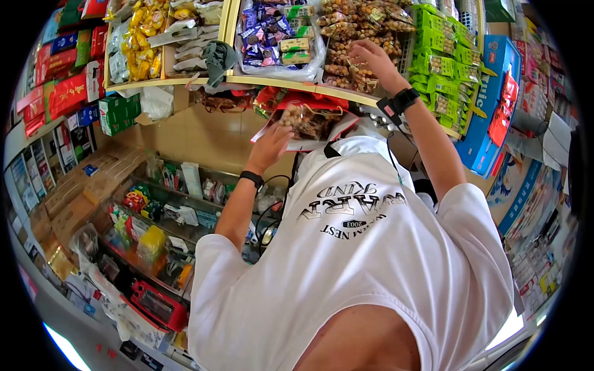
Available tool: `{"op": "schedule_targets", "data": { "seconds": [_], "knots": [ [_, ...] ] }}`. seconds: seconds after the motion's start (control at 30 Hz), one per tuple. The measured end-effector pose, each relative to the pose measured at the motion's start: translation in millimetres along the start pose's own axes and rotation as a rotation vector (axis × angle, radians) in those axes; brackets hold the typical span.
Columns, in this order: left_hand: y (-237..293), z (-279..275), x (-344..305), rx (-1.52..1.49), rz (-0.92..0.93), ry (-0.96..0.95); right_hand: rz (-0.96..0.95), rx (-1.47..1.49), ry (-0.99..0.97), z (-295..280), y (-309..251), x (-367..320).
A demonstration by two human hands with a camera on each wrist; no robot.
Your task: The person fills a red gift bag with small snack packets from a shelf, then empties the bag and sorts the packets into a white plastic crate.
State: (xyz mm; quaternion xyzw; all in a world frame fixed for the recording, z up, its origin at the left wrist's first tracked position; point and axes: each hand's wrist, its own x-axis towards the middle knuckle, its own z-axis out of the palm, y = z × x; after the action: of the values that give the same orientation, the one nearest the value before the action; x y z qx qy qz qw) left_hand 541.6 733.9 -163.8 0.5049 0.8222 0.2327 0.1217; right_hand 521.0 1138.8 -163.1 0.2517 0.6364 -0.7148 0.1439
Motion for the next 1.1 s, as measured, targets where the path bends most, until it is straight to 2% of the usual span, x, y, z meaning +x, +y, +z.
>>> {"op": "schedule_targets", "data": {
  "seconds": [0.03, 0.07, 0.13, 0.2, 0.27, 0.33, 0.4, 0.47, 0.63, 0.73, 0.8, 0.83, 0.87, 0.9, 0.93, 1.0, 1.03, 1.1],
  "knots": [
    [6, 0, -1, -0.038, 0.002, 0.004, -0.075, -0.028, 0.051, -10, 2, 11],
    [10, 1, -1, -0.038, -0.013, 0.003, -0.070, -0.029, 0.037, -16, 9, 26],
    [16, 7, -4, -0.118, -0.138, -0.095, -0.153, -0.385, 0.004, -11, 9, 38],
    [18, 14, -6, -0.143, -0.193, -0.108, -0.093, -0.394, -0.069, 0, 18, 43],
    [23, 17, -2, -0.171, -0.247, -0.118, -0.080, -0.610, -0.189, 17, 41, 56],
    [27, 16, 4, -0.148, -0.397, -0.214, -0.070, -0.568, -0.229, 35, 61, 68],
    [29, 19, 9, -0.147, -0.417, -0.161, -0.058, -0.525, -0.271, 48, 64, 73],
    [32, 18, 11, -0.146, -0.436, -0.110, 0.130, -0.321, -0.215, 58, 49, 63],
    [35, 18, 22, -0.220, -0.502, -0.021, 0.137, -0.267, -0.174, 60, 52, 63],
    [34, 15, 28, -0.200, -0.558, -0.097, 0.126, -0.310, -0.207, 56, 51, 70],
    [33, 13, 32, -0.188, -0.553, -0.090, -0.322, -0.602, 0.198, 49, 46, 76],
    [32, 12, 34, -0.175, -0.556, -0.081, -0.416, -0.689, 0.284, 38, 37, 82],
    [30, 12, 36, -0.173, -0.553, -0.073, -0.722, -0.912, 0.444, 26, 29, 91],
    [32, 10, 37, -0.185, -0.561, -0.058, -0.744, -1.130, 0.467, 17, 9, 92],
    [33, 8, 39, -0.195, -0.569, -0.043, -0.749, -1.132, 0.467, 7, -8, 94],
    [34, 8, 42, -0.197, -0.563, -0.009, -1.023, -1.564, 0.446, -10, -30, 105],
    [36, 8, 44, -0.200, -0.558, 0.019, -1.031, -1.563, 0.444, -19, -17, 128],
    [38, 4, 49, -0.208, -0.568, 0.021, -1.030, -1.637, 0.264, -33, 17, 182]
  ]
}}
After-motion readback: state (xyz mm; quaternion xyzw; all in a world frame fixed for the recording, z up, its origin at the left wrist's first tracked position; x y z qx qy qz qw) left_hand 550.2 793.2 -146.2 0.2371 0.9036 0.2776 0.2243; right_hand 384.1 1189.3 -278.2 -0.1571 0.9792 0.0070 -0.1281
